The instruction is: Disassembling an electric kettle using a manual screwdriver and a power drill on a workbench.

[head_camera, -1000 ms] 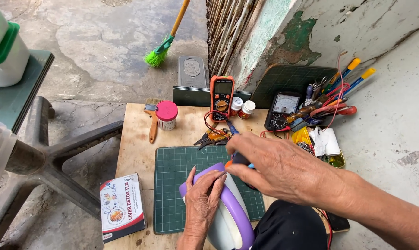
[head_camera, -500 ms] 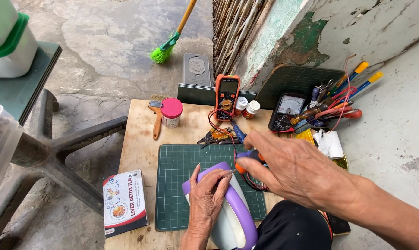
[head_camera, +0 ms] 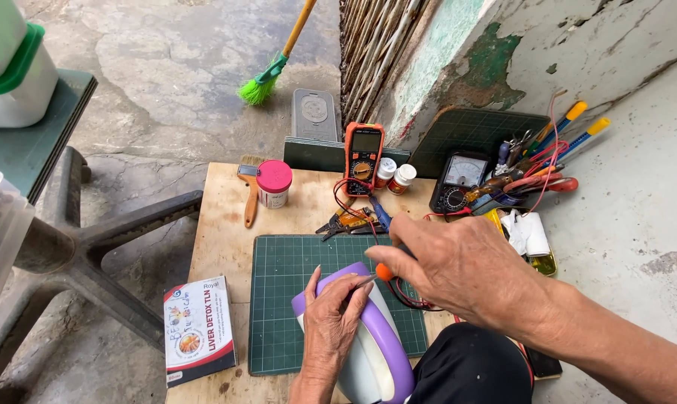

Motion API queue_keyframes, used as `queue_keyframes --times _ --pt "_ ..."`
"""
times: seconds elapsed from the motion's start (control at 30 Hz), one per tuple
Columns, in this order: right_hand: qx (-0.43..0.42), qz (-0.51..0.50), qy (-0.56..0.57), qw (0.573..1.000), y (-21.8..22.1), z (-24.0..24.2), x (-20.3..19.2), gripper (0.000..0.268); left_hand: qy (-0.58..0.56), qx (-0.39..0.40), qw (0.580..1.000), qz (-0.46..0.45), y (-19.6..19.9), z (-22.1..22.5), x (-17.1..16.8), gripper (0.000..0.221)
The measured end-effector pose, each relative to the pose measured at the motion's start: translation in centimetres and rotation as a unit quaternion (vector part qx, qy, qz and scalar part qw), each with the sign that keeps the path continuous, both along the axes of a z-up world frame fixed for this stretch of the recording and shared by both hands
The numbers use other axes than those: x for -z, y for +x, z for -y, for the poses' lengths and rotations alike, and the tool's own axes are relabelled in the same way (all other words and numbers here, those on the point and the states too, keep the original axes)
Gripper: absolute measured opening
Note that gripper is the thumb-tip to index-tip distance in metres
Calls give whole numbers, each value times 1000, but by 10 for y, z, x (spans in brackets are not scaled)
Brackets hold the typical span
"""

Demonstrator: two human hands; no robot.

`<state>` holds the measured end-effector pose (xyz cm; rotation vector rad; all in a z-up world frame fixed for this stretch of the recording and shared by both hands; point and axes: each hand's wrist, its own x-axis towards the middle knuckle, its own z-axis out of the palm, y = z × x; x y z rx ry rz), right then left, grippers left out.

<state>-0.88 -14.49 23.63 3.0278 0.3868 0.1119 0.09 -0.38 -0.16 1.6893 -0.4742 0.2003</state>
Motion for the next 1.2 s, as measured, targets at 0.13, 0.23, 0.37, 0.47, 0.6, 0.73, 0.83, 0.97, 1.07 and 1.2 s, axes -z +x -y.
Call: queue_keyframes --times 0.13,0.23,0.37,0.47,0.6,0.73,0.83,0.97,1.07,1.2 --pt "-135 -5 -20 991 2 0 -7 22 -2 -4 1000 -3 -2 -3 0 17" --pt "-134 -101 62 984 -2 -2 -19 13 -3 4 1000 -5 -1 -3 -2 18" --pt "-72 42 22 996 -5 -9 -3 33 8 4 1000 20 -1 -5 -4 27" --pt "-47 93 -135 985 1 6 13 46 26 -41 999 9 -1 -8 5 63" --pt "-142 -19 -20 990 -1 -7 -14 18 74 -67 987 -123 -7 -8 11 69" --pt "-99 -143 110 979 -3 -7 -19 12 83 -34 989 -121 -7 -16 7 80" --pt "-39 -43 33 998 0 -8 -6 32 92 -12 987 -131 -5 -20 7 82" --pt "-82 9 -25 996 5 -2 0 34 87 -15 989 -122 -5 -20 16 80" --pt "-184 -87 57 977 1 -8 -21 14 90 -12 986 -138 -3 -20 13 79" --pt "-106 -168 123 972 -1 -8 -19 24 90 -3 985 -147 -2 -20 9 78"
